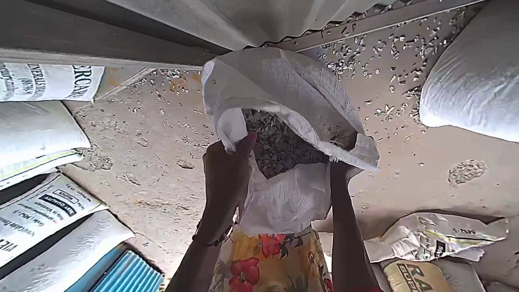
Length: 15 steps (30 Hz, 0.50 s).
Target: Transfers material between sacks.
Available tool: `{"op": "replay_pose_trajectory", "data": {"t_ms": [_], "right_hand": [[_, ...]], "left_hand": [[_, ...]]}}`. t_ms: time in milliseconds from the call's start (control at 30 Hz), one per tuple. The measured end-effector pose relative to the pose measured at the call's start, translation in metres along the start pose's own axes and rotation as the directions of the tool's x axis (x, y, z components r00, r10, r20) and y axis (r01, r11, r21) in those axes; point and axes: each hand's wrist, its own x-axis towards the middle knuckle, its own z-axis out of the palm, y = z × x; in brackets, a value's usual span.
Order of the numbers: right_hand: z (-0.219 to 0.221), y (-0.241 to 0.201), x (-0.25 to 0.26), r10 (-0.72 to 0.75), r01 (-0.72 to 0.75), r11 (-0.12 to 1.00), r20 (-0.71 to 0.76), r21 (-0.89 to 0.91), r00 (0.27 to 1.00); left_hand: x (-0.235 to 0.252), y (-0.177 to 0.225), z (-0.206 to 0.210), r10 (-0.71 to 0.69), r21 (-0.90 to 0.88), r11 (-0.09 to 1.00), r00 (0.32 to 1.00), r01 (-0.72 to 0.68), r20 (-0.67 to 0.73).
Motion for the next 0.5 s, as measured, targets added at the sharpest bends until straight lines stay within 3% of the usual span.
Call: {"op": "replay_pose_trajectory", "data": {"t_ms": [67, 133, 200, 267, 367, 433, 500], "right_hand": [[0.008, -0.029, 0.004, -0.062, 0.064, 0.996, 0.022, -0.068, 0.998], [0.006, -0.062, 0.013, -0.131, 0.166, 0.966, 0.179, -0.196, 0.975], [0.0, -0.095, 0.035, -0.188, 0.279, 0.925, 0.331, -0.256, 0.925], [-0.014, -0.127, 0.061, -0.234, 0.375, 0.897, 0.465, -0.236, 0.854], [-0.037, -0.174, 0.085, -0.399, 0.578, 0.808, 0.615, -0.115, 0.681], [-0.051, -0.208, 0.092, -0.484, 0.717, 0.693, 0.693, -0.07, 0.535], [-0.064, -0.23, 0.081, -0.577, 0.831, 0.555, 0.702, -0.038, 0.418]], "left_hand": [[0.026, 0.005, -0.009, 0.0, -0.041, 0.999, 1.0, 0.0, -0.011], [0.05, 0.0, -0.027, 0.035, -0.051, 0.998, 0.999, -0.036, -0.015], [0.071, -0.004, -0.053, 0.094, 0.054, 0.994, 0.996, -0.094, -0.008], [0.087, -0.012, -0.081, 0.139, 0.279, 0.952, 0.99, -0.124, -0.034], [0.083, -0.021, -0.119, 0.201, 0.464, 0.872, 0.978, -0.156, -0.05], [0.056, -0.014, -0.133, 0.406, 0.533, 0.789, 0.91, -0.307, -0.077], [0.026, 0.002, -0.128, 0.671, 0.499, 0.675, 0.734, -0.543, -0.109]]}}
